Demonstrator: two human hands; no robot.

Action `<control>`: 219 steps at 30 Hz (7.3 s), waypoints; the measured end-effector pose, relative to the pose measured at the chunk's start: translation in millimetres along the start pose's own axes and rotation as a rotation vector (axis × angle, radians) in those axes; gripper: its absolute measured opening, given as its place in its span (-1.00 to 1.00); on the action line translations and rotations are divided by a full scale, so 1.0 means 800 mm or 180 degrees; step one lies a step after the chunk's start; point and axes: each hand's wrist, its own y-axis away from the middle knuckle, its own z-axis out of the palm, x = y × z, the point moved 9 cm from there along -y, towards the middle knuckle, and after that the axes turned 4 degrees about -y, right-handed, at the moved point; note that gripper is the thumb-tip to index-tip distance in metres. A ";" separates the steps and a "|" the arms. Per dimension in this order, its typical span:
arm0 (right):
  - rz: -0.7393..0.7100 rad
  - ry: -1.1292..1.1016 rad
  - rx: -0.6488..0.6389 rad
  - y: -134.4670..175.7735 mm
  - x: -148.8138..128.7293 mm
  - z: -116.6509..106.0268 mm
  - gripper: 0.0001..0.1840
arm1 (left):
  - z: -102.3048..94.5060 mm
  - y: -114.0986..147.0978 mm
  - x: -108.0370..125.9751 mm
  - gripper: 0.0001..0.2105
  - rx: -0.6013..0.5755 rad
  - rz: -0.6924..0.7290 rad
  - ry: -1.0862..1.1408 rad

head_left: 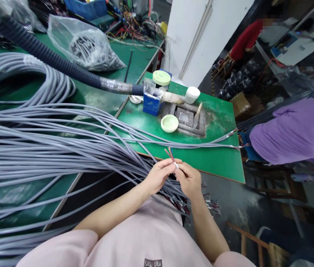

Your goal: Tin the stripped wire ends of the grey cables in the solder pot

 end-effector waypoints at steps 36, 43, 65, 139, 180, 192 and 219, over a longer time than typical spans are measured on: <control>0.0435 -0.0090 0.0029 -0.055 -0.010 -0.024 -0.81 | 0.004 0.004 0.020 -0.70 0.0022 0.0547 -0.1631; 0.0204 -0.0076 0.0459 -0.046 -0.011 -0.037 -0.83 | -0.015 0.002 0.023 -0.69 0.0380 0.0303 -0.1128; -0.2151 0.1357 0.0272 -0.036 -0.069 -0.033 -0.62 | -0.023 -0.004 0.082 -0.66 0.0330 0.0734 -0.1197; -0.0991 0.2164 0.1120 -0.248 0.023 -0.124 -0.72 | -0.059 -0.017 0.157 -0.86 0.1184 0.2936 -0.5608; -0.2008 0.1817 0.0373 -0.082 -0.093 -0.062 -0.69 | -0.037 -0.001 0.140 -0.68 0.0401 0.1856 -0.3120; -0.2673 0.2161 -0.0609 0.036 -0.081 0.010 -0.71 | -0.004 0.005 0.060 -0.43 -0.0439 0.0393 -0.1959; -0.2217 0.1815 -0.0061 0.056 -0.053 0.001 -0.73 | 0.007 0.012 0.055 -0.56 -0.0572 0.0781 -0.2406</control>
